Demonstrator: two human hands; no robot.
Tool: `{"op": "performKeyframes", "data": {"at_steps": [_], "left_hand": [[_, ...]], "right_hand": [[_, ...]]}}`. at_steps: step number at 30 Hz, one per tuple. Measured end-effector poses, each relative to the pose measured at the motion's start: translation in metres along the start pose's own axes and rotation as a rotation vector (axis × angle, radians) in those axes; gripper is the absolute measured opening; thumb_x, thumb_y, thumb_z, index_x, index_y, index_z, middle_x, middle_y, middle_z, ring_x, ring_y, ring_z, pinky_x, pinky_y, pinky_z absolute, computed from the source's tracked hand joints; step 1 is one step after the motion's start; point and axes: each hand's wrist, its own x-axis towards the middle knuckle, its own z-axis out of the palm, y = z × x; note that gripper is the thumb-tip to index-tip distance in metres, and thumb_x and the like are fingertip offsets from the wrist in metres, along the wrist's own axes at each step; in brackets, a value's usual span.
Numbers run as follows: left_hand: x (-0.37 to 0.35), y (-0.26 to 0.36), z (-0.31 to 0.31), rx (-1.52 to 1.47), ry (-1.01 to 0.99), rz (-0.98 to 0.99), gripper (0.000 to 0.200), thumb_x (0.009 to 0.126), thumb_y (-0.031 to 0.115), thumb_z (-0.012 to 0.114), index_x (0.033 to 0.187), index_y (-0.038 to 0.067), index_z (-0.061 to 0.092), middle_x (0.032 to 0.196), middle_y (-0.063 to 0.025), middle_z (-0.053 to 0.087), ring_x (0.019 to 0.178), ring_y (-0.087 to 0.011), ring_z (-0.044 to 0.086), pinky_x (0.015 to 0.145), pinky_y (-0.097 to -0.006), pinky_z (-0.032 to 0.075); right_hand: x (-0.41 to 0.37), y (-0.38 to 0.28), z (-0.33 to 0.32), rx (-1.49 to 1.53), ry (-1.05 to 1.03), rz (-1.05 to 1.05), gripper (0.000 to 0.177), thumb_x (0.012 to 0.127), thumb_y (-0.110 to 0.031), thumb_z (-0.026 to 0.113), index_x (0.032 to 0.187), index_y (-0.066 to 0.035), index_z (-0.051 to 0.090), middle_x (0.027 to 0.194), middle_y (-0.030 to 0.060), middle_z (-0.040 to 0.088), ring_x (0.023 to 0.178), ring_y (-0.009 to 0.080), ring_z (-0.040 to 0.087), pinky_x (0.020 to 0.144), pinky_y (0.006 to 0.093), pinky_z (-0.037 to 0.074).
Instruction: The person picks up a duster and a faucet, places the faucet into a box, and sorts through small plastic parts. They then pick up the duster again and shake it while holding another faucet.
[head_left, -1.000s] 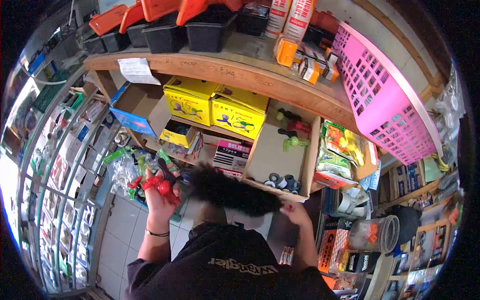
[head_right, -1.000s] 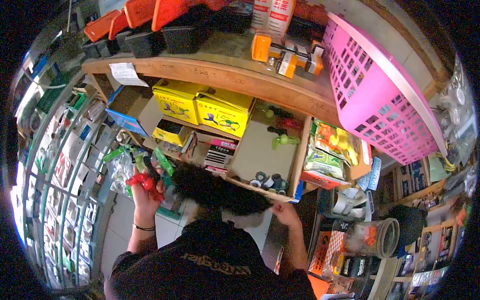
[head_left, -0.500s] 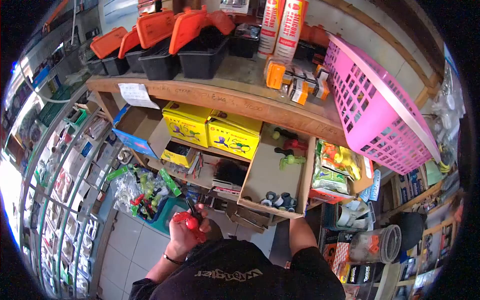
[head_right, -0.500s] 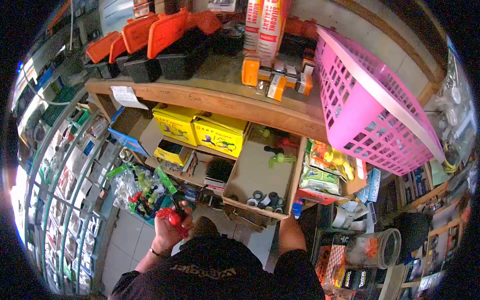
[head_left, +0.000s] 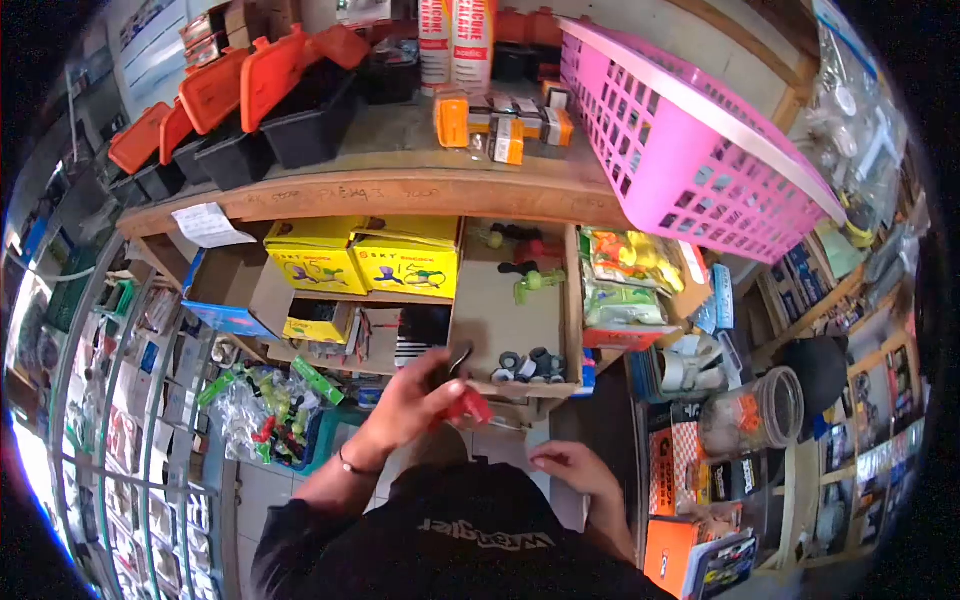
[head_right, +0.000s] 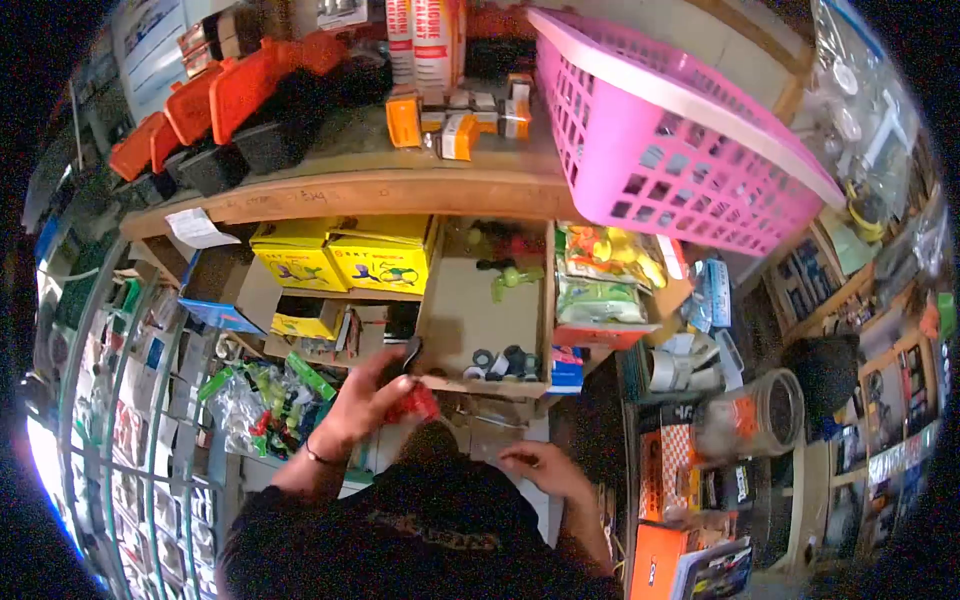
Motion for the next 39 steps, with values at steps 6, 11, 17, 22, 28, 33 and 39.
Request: {"op": "performKeyframes", "data": {"at_steps": [6, 11, 17, 22, 28, 33, 39], "left_hand": [[0.043, 0.024, 0.014, 0.683, -0.276, 0.246, 0.044, 0.072, 0.021, 0.07, 0.104, -0.001, 0.051, 0.082, -0.0101, 0.054, 0.075, -0.0221, 0.055, 0.069, -0.0296, 0.044], [0.053, 0.014, 0.025, 0.789, -0.402, 0.4, 0.077, 0.061, 0.013, 0.073, 0.128, 0.005, 0.034, 0.103, -0.0187, 0.048, 0.097, -0.0339, 0.049, 0.083, -0.0354, 0.041], [0.057, 0.019, 0.019, 0.918, -0.434, 0.39, 0.096, 0.059, 0.004, 0.07, 0.136, 0.007, 0.012, 0.11, -0.0203, 0.042, 0.101, -0.0365, 0.044, 0.087, -0.0366, 0.039], [0.077, 0.011, 0.005, 0.949, -0.414, 0.492, 0.095, 0.06, 0.003, 0.067, 0.136, 0.005, 0.011, 0.107, -0.0214, 0.043, 0.1, -0.0364, 0.045, 0.086, -0.0374, 0.039], [0.082, 0.023, -0.007, 1.055, -0.004, 0.493, 0.072, 0.068, 0.013, 0.069, 0.128, 0.001, 0.03, 0.104, -0.0201, 0.048, 0.09, -0.0341, 0.051, 0.079, -0.0363, 0.043], [0.072, -0.02, -0.024, 1.019, 0.209, 0.704, 0.059, 0.07, 0.017, 0.069, 0.118, -0.002, 0.039, 0.108, -0.0216, 0.048, 0.103, -0.0383, 0.045, 0.087, -0.0436, 0.038], [0.063, -0.032, -0.02, 0.811, 0.049, 0.381, 0.052, 0.079, 0.02, 0.06, 0.12, -0.002, 0.037, 0.114, -0.0243, 0.041, 0.108, -0.0376, 0.042, 0.091, -0.0391, 0.037]], "right_hand": [[-0.014, -0.117, 0.002, -0.259, 0.276, -0.328, 0.029, 0.075, -0.008, 0.063, 0.102, -0.001, 0.055, 0.091, 0.0072, 0.058, 0.08, 0.0127, 0.056, 0.067, 0.0263, 0.045], [0.026, -0.143, 0.012, -0.638, 0.465, -0.613, 0.045, 0.076, -0.016, 0.061, 0.117, -0.008, 0.044, 0.094, 0.0105, 0.057, 0.077, 0.0251, 0.057, 0.07, 0.0348, 0.044], [0.055, -0.141, 0.022, -0.949, 0.425, -0.615, 0.046, 0.069, -0.012, 0.059, 0.112, -0.008, 0.045, 0.078, 0.0107, 0.057, 0.076, 0.0289, 0.056, 0.068, 0.0382, 0.039], [0.087, -0.134, 0.018, -1.007, 0.42, -0.587, 0.033, 0.069, -0.011, 0.058, 0.099, -0.006, 0.045, 0.073, 0.0126, 0.058, 0.068, 0.0328, 0.057, 0.062, 0.0424, 0.042], [0.134, -0.147, -0.002, -1.042, 0.444, -0.185, 0.03, 0.07, -0.013, 0.059, 0.093, -0.001, 0.044, 0.071, 0.0217, 0.059, 0.068, 0.0386, 0.059, 0.06, 0.047, 0.047], [0.171, -0.156, -0.017, -1.036, 0.461, 0.032, 0.033, 0.075, -0.006, 0.05, 0.107, 0.001, 0.046, 0.084, 0.0223, 0.061, 0.082, 0.0363, 0.06, 0.069, 0.0448, 0.048], [0.221, -0.132, -0.02, -1.128, 0.44, 0.044, 0.031, 0.08, -0.01, 0.044, 0.108, 0.001, 0.047, 0.089, 0.0234, 0.06, 0.084, 0.0367, 0.059, 0.068, 0.0446, 0.049]]}}
